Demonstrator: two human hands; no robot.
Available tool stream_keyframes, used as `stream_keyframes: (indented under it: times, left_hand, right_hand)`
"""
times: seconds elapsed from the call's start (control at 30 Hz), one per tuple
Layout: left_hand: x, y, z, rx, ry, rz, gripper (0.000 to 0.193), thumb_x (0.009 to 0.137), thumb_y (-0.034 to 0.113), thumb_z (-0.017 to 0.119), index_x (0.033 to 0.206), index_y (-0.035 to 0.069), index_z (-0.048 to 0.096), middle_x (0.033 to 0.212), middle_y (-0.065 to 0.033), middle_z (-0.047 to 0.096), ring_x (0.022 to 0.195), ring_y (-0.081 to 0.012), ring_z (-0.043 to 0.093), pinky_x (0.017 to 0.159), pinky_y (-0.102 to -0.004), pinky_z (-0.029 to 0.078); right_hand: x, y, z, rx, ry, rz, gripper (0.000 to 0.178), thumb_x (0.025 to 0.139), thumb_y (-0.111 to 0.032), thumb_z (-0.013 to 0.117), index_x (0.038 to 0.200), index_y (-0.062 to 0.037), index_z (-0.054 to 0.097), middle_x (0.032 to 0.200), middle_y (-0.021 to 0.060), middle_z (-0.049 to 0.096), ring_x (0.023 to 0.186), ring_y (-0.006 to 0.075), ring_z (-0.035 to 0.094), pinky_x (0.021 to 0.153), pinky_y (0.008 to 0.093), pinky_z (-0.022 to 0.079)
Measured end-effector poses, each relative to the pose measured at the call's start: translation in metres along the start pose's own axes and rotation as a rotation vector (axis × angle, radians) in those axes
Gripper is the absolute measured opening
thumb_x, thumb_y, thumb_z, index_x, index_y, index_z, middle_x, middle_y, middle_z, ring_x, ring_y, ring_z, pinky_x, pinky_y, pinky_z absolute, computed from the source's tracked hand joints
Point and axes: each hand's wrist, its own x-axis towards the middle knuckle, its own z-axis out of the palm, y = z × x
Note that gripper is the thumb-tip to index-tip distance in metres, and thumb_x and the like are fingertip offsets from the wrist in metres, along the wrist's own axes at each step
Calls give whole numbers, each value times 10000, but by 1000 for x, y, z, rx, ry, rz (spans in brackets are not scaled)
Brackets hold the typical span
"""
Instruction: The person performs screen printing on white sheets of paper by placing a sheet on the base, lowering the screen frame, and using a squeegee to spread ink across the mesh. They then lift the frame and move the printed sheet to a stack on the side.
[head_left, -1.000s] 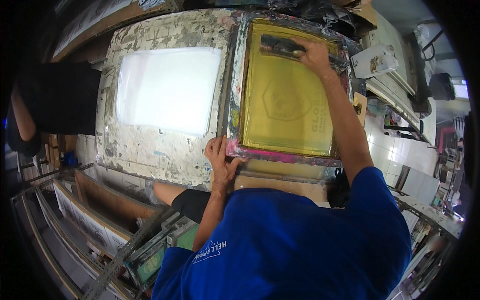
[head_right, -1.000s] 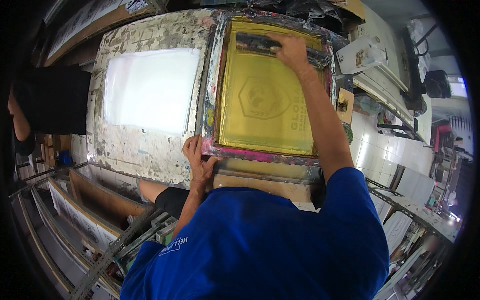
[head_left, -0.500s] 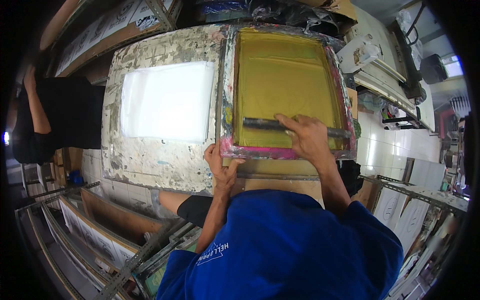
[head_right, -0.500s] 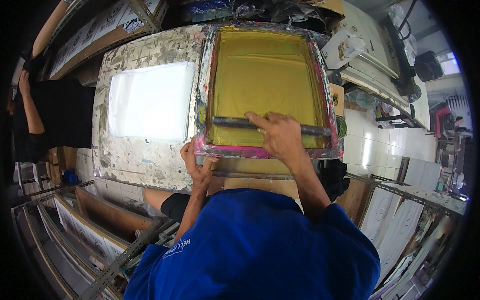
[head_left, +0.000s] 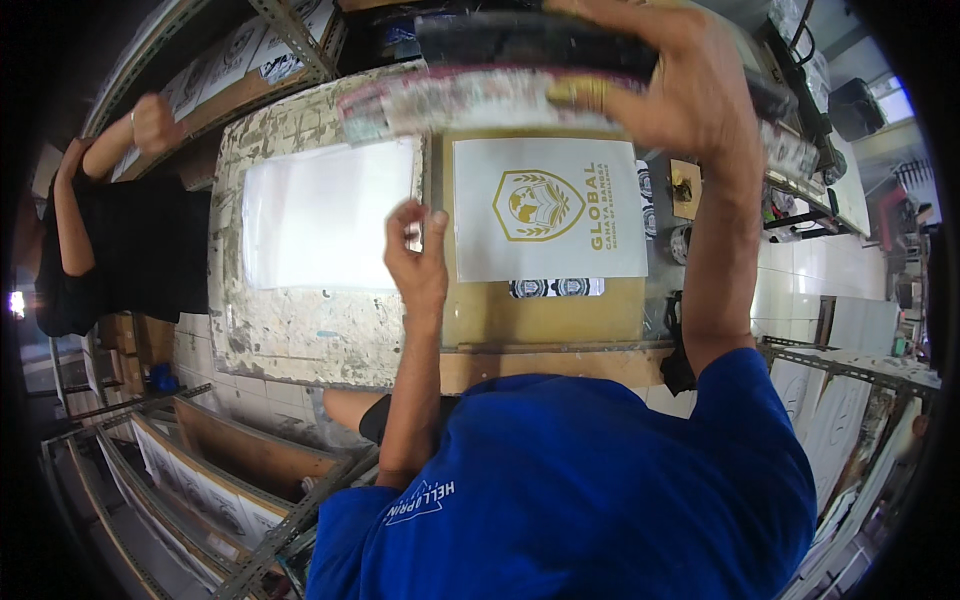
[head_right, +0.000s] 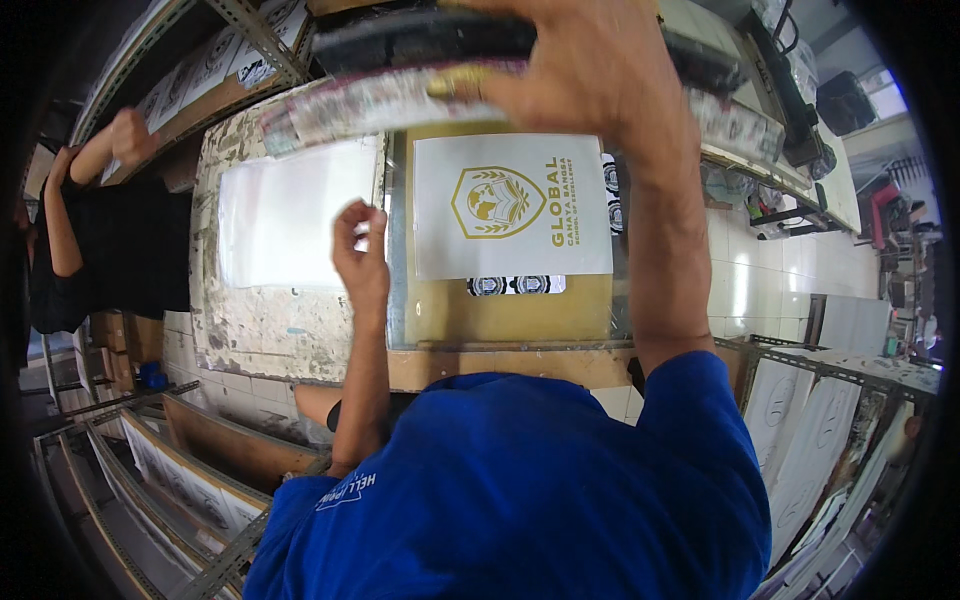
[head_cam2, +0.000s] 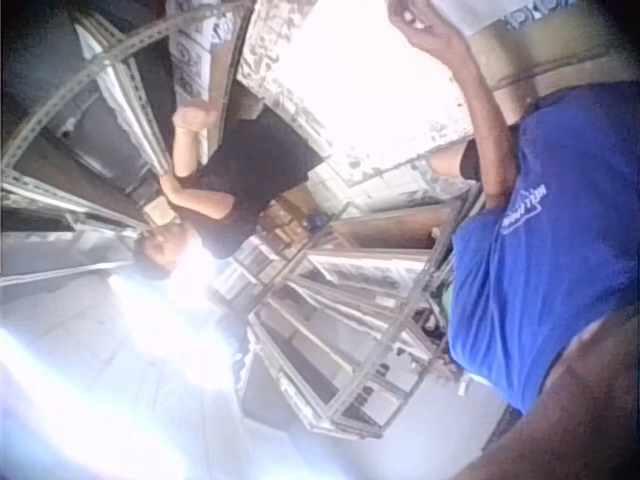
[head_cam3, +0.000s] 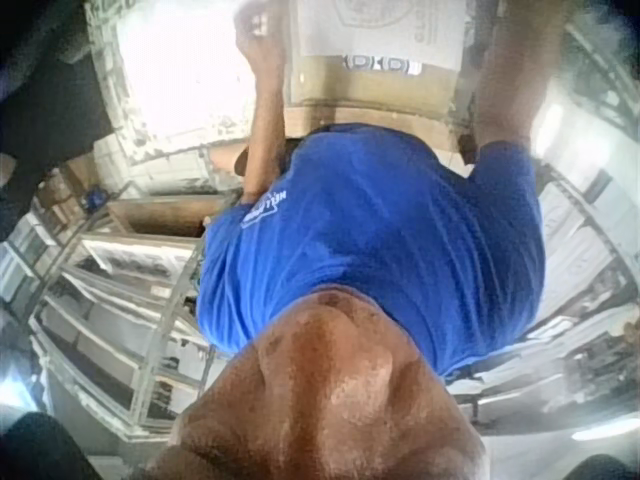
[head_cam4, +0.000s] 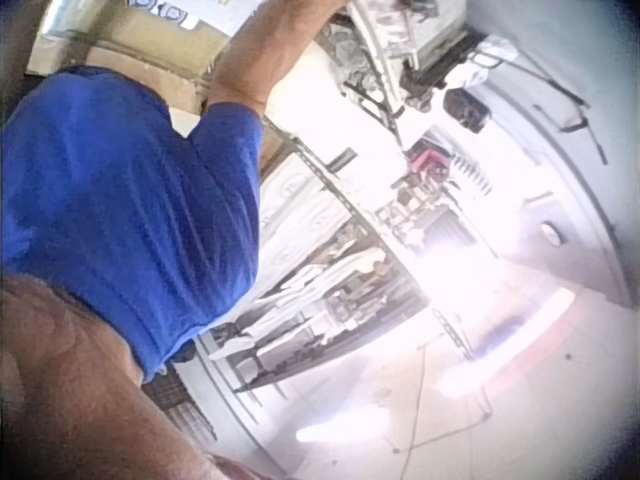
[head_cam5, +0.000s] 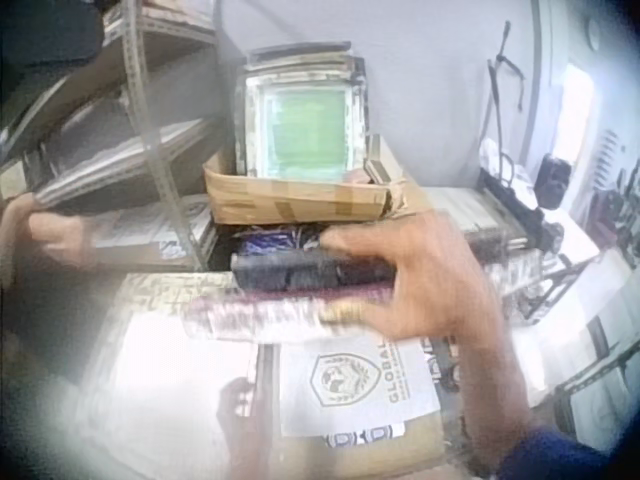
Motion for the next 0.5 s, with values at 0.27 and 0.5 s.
stream_keyframes:
  times: [0.27, 0.5]
  left_hand:
    - [-75, -99, 23, 853, -141, 35, 379, 839, 275, 838, 974, -22, 644, 1075, -208, 650, 1008, -327, 630, 817, -449, 501]
    - [-68, -43, 47, 234, -164, -200, 342, 884, 55, 758, 1144, -18, 548, 697, -133, 665, 578, -198, 603, 561, -334, 460]
  right_hand:
    - [48, 17, -11, 90, -90, 271, 582, 678, -393, 876, 1077, 18, 774, 968, 194, 778, 806, 307, 738, 769, 370, 575]
    - [52, 18, -15, 87, -96, 300, 570, 697, -414, 883, 1088, -10, 787, 967, 169, 786, 834, 277, 738, 791, 361, 573]
